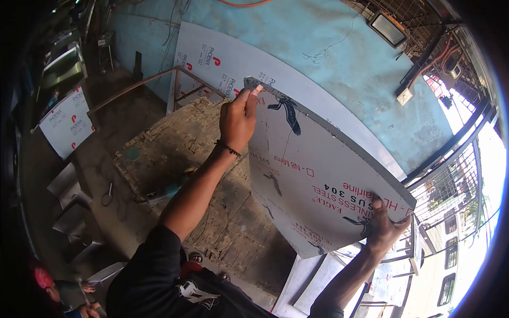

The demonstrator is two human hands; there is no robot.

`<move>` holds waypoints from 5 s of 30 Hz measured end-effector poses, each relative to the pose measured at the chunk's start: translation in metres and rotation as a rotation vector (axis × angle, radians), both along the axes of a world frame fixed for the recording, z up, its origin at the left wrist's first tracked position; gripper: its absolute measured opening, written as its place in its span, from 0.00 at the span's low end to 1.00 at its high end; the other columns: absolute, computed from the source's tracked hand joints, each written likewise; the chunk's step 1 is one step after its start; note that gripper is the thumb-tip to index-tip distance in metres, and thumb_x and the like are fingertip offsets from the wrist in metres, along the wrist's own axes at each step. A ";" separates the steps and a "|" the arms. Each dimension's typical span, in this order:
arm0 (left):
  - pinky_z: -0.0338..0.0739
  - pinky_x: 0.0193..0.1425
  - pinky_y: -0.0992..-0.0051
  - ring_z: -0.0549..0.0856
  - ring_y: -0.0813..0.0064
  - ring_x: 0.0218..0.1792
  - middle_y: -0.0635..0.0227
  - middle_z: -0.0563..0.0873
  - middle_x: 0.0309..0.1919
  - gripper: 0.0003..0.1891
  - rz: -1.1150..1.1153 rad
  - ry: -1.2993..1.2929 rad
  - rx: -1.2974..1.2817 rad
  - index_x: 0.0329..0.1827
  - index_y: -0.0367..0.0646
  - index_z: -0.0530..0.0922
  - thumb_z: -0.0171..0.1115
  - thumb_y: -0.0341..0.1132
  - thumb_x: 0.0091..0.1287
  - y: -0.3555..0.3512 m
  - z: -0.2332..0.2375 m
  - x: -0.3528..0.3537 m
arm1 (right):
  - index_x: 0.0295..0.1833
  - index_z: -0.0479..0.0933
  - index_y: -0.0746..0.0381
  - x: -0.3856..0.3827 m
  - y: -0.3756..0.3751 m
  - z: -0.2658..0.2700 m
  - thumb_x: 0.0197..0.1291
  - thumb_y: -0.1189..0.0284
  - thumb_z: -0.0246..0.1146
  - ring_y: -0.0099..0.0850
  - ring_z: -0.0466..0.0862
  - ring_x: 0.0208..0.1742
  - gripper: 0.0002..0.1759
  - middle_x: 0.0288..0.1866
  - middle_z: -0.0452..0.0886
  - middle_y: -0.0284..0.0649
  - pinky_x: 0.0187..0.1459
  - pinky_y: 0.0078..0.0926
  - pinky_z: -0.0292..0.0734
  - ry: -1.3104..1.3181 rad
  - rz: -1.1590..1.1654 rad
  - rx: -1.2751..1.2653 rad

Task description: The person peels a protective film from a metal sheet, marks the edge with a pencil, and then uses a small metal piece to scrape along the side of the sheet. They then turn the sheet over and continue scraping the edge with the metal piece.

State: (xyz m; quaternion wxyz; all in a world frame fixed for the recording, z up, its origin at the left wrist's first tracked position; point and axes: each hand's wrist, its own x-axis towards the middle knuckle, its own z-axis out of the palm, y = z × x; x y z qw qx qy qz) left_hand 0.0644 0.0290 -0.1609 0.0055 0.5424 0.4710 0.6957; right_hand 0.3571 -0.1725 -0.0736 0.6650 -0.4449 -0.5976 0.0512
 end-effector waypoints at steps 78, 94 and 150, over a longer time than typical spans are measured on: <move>0.71 0.20 0.62 0.82 0.54 0.19 0.58 0.77 0.14 0.03 -0.425 -0.064 0.261 0.39 0.40 0.76 0.58 0.29 0.72 -0.158 0.087 0.142 | 0.46 0.81 0.70 -0.036 0.024 0.016 0.65 0.59 0.68 0.18 0.79 0.33 0.21 0.34 0.84 0.34 0.36 0.18 0.74 -0.064 0.101 -0.011; 0.65 0.23 0.76 0.71 0.78 0.18 0.67 0.77 0.21 0.07 -0.443 0.062 0.245 0.43 0.37 0.77 0.54 0.31 0.77 -0.171 0.089 0.101 | 0.48 0.81 0.72 -0.042 0.023 0.028 0.63 0.68 0.71 0.18 0.82 0.37 0.17 0.38 0.88 0.39 0.41 0.21 0.78 -0.086 0.431 -0.196; 0.64 0.22 0.74 0.70 0.79 0.17 0.61 0.74 0.17 0.11 -0.306 -0.023 0.240 0.35 0.34 0.76 0.54 0.30 0.77 -0.209 0.089 0.143 | 0.41 0.77 0.74 -0.060 0.005 0.015 0.56 0.74 0.69 0.23 0.84 0.33 0.14 0.29 0.86 0.48 0.36 0.27 0.79 -0.281 0.038 -0.021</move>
